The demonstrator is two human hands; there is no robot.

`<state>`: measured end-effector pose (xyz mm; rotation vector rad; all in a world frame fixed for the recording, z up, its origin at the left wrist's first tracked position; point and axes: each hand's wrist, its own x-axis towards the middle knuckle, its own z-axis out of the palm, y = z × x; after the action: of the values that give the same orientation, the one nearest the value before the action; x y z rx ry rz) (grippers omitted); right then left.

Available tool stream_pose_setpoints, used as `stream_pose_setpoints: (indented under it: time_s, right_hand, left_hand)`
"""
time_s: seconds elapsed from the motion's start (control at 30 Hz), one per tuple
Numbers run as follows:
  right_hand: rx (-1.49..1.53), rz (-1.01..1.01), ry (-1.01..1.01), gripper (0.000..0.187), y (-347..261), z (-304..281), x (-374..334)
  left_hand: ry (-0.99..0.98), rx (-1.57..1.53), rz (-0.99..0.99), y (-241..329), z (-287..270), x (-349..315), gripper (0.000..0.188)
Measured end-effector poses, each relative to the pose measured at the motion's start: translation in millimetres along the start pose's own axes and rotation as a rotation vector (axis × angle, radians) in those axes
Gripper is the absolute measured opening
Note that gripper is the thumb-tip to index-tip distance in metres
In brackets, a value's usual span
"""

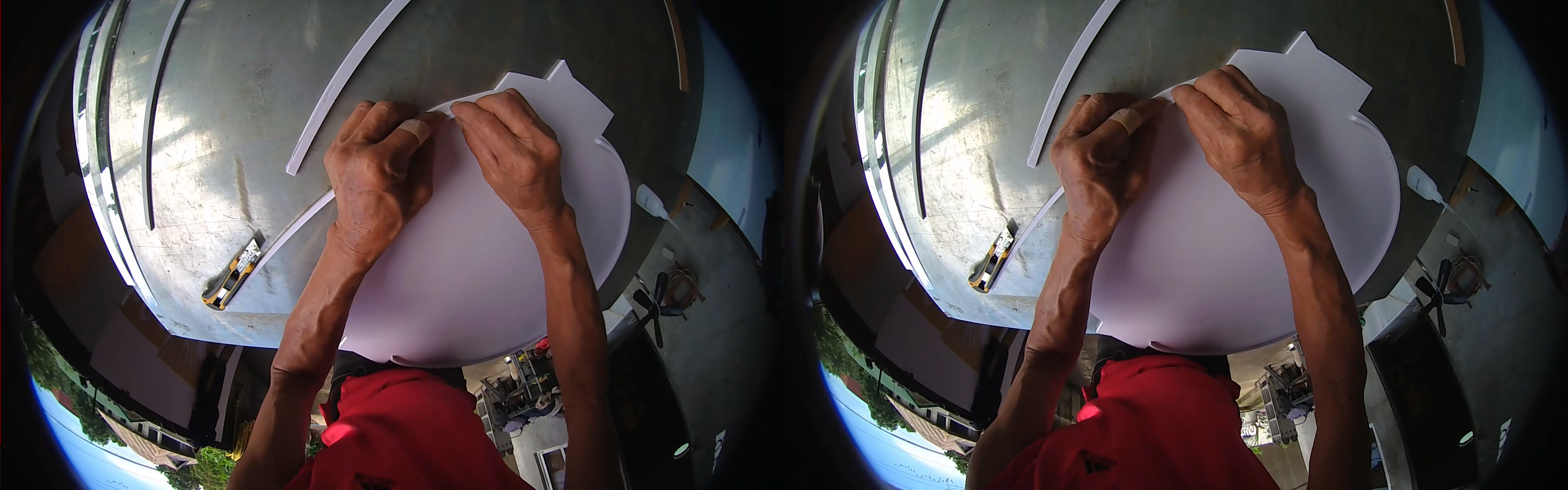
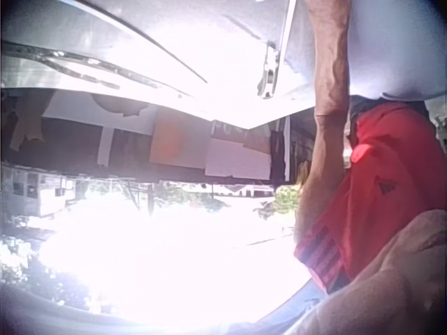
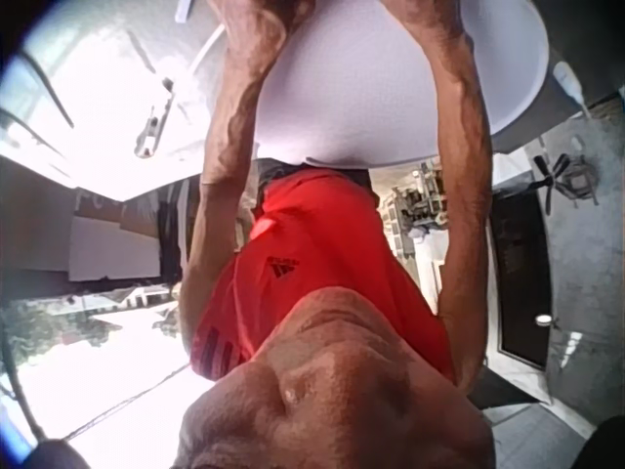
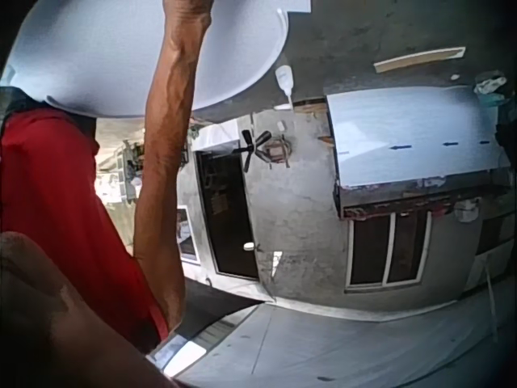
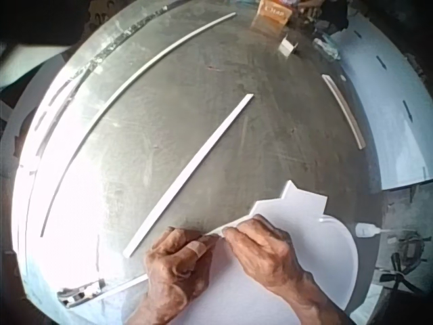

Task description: The person cuts a white plastic strip with a utility knife and applies glue to it. They then attach the strip to the edge of a large white circular board, pressing it down to secure the bond. The process involves measuring, cutting, and gluing multiple strips to the board's perimeter.

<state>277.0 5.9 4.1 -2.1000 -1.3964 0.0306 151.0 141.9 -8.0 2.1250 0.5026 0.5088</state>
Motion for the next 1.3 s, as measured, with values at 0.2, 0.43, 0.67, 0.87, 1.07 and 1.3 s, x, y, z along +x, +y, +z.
stream_pose_setpoints:
  time_s: [0.2,0.43,0.67,0.87,1.07,1.3]
  right_hand:
    - [-0.064,-0.039,0.034,0.025,-0.3,3.4,0.2]
    - [-0.087,-0.021,0.06,0.027,-2.9,6.6,-1.9]
    - [-0.013,0.024,0.006,0.027,-2.2,-3.2,-0.7]
    - [-0.029,-0.008,0.004,0.028,2.1,-3.4,0.6]
    - [-0.055,-0.034,0.005,0.026,5.4,-1.2,2.0]
    - [-0.105,-0.027,0.046,0.027,1.0,4.5,-1.5]
  left_hand:
    - [0.035,-0.007,0.003,-0.5,1.3,-2.4,0.024]
    - [0.068,-0.009,-0.019,1.1,6.2,-5.7,0.025]
    - [0.153,-0.033,0.027,-3.5,13.8,-8.9,0.021]
    - [0.137,-0.042,0.016,-2.6,12.5,-8.4,0.021]
    - [0.149,-0.038,0.003,-0.4,13.5,-8.0,0.021]
    - [0.188,-0.012,-0.006,0.9,14.5,-10.4,0.021]
